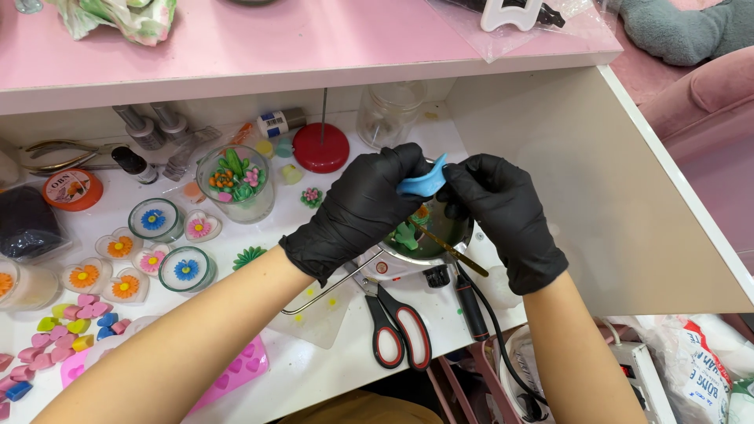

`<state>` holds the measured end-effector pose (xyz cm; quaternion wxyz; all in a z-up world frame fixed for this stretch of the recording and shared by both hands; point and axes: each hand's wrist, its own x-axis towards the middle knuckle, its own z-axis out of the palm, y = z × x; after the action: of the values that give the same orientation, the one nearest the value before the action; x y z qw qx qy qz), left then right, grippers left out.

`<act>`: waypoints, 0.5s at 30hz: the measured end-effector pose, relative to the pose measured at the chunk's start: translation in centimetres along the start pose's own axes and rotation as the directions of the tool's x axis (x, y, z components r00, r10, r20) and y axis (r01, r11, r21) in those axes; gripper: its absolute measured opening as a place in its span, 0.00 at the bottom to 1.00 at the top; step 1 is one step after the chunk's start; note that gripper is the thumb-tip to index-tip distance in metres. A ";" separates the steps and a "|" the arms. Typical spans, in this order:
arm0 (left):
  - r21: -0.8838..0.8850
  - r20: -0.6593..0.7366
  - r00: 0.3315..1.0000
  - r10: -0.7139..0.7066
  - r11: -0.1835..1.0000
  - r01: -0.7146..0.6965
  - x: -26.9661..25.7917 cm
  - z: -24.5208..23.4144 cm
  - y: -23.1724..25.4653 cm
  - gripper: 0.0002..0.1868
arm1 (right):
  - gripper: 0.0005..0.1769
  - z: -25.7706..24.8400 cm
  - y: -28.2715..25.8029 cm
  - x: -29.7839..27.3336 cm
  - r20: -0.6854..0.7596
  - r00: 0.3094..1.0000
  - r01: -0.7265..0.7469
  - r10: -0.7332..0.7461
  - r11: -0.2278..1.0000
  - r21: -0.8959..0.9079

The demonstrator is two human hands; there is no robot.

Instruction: Making candles by melting wax and using molds.

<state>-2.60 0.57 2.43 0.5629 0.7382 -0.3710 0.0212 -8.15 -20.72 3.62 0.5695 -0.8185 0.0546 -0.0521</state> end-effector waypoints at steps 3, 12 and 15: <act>0.044 -0.016 1.000 0.002 0.999 -0.001 0.2 0.4 0.0 0.12 | 0.10 0.5 -0.3 0.2 -0.052 0.996 -0.073 0.073 0.997 0.011; 0.045 -0.057 0.996 0.072 0.997 -0.069 1.2 1.1 -1.7 0.18 | 0.15 0.7 -0.8 0.0 0.078 0.997 -0.022 0.013 0.992 0.127; -0.049 0.003 0.998 0.065 0.997 -0.065 1.4 1.0 -1.7 0.24 | 0.15 0.0 -1.3 -0.1 0.068 0.997 0.016 -0.023 0.995 0.103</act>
<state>-0.96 -0.83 1.28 0.5788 0.7120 -0.3965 0.0287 -8.26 -20.27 4.81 0.6116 -0.7902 0.0242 -0.0318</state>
